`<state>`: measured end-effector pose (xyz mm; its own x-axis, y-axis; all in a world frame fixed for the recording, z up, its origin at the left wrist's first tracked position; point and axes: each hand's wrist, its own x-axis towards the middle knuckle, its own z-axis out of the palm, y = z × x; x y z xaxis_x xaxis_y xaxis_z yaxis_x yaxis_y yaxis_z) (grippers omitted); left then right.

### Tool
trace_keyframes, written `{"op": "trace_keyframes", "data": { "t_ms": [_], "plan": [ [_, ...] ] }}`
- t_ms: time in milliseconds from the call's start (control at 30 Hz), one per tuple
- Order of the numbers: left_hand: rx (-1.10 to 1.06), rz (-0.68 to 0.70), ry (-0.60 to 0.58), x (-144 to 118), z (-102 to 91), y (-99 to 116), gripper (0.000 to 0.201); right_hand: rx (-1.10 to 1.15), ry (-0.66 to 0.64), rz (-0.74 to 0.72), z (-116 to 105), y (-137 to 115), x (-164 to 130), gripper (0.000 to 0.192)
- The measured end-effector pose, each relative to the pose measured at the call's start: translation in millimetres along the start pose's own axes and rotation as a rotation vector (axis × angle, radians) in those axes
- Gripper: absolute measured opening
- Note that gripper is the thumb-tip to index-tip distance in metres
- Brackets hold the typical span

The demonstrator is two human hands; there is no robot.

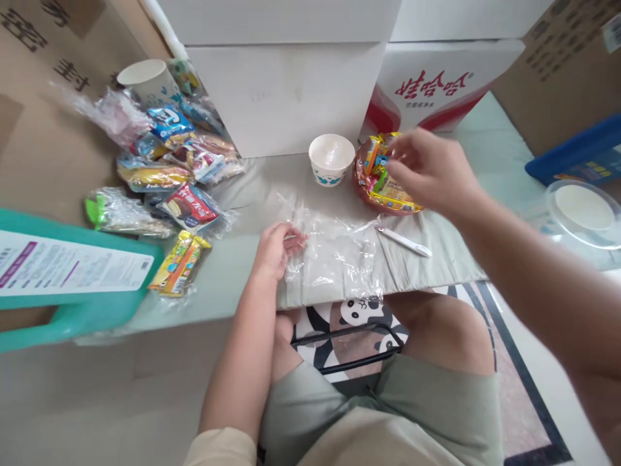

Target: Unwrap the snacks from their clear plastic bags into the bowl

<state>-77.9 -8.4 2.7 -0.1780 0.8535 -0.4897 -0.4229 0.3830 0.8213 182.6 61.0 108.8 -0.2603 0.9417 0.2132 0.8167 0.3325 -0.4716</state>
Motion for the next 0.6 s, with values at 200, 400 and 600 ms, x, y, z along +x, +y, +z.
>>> {"op": "trace_keyframes", "data": {
  "t_ms": [200,400,600],
  "plan": [
    [0.229,0.064,0.016,3,-15.2,-2,0.035,0.183,-0.029,-0.057,81,47,-81,0.074],
    [0.392,0.092,-0.065,5,-21.9,-5,0.027,-0.058,0.119,-0.155,97,22,-70,0.012],
    [0.255,0.183,-0.076,6,-23.8,-1,0.021,0.21,0.466,-0.524,66,10,-106,0.031]
  ]
}}
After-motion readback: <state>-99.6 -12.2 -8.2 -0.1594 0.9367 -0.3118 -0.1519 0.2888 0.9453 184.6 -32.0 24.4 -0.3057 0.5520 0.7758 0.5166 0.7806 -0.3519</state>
